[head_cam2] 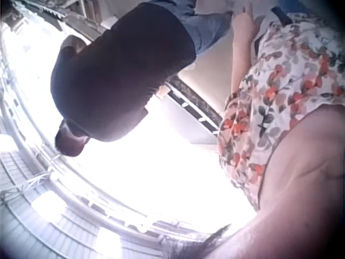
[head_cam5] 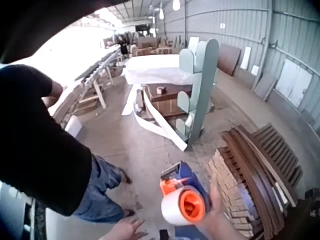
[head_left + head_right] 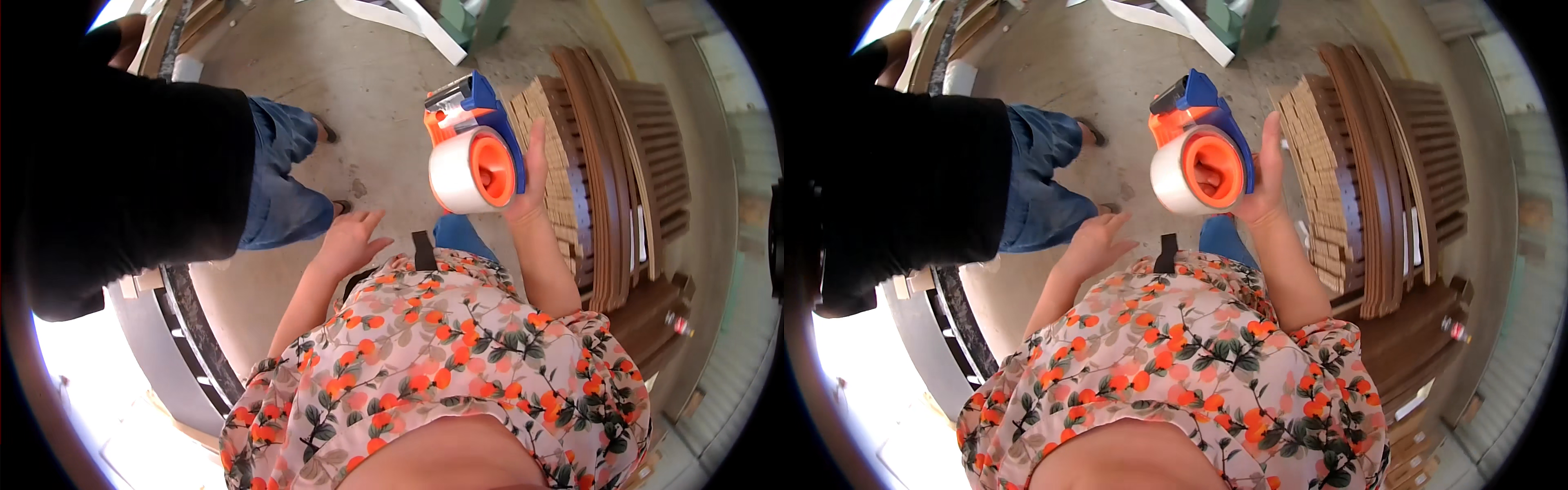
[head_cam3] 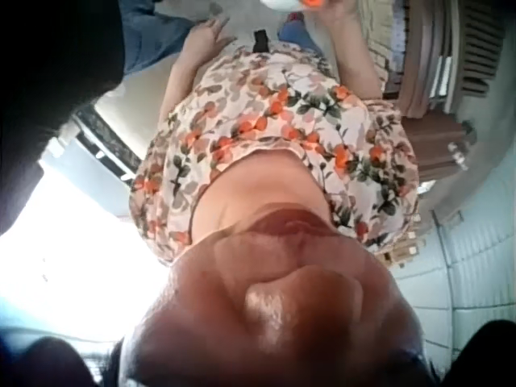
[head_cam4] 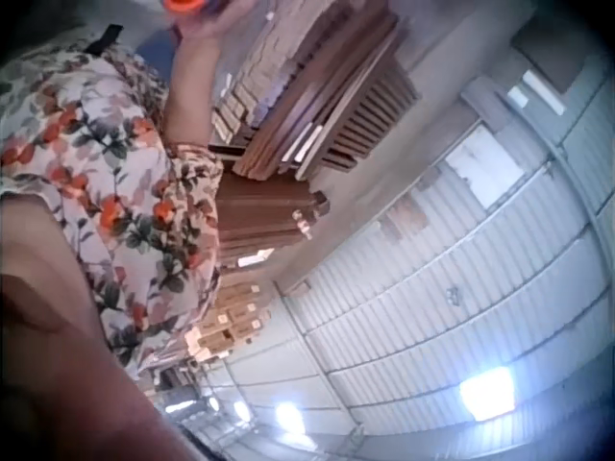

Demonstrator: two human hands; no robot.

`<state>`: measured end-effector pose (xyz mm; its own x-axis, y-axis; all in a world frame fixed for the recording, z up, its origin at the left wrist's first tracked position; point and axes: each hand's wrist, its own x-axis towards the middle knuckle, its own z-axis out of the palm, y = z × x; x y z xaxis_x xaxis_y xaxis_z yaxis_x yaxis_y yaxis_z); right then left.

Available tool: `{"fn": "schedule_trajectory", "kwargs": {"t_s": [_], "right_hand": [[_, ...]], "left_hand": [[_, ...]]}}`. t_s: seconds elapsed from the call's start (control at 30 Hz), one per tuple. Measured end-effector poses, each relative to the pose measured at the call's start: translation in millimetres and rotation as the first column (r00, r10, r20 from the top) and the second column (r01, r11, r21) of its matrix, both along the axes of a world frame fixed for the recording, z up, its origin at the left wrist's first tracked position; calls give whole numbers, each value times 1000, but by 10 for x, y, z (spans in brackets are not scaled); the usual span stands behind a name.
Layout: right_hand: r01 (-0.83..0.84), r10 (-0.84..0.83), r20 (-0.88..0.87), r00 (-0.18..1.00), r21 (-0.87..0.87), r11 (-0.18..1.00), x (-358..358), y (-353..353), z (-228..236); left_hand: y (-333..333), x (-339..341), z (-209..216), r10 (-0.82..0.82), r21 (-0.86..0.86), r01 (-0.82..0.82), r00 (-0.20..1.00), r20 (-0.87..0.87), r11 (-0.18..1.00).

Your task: The person packs and seals cardboard boxes by placing styrofoam padding inside, folding the box flaps closed by hand, and taping the seams shut using a tape dispenser.

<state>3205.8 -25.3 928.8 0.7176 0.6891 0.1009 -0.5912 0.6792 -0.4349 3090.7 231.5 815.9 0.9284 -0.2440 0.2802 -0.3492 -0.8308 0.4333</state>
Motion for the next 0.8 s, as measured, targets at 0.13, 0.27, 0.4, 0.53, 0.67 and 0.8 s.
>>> {"fn": "schedule_trajectory", "kwargs": {"t_s": [0.13,0.27,0.4,0.53,0.67,0.8], "right_hand": [[34,-28,46,999,-133,991,-196,133,-81],[18,19,219,975,-165,986,-15,24,-351],[75,-54,54,997,-522,850,217,-76,-350],[-97,20,-133,991,-605,790,-287,303,-298],[-157,-22,-264,964,-634,757,-229,155,-535],[-149,-71,-326,943,-600,786,31,-17,-348]], "left_hand": [[-3,-371,-264,9,-97,-10,1000,-17,995],[-192,-335,-450,21,-291,-15,1000,17,957],[-482,-231,-253,53,-380,-140,971,-232,914],[-383,-520,-181,7,-549,-48,997,-76,834],[-446,-412,67,3,-501,-121,973,-230,857],[-452,-210,337,22,-572,-176,964,-266,801]]}}
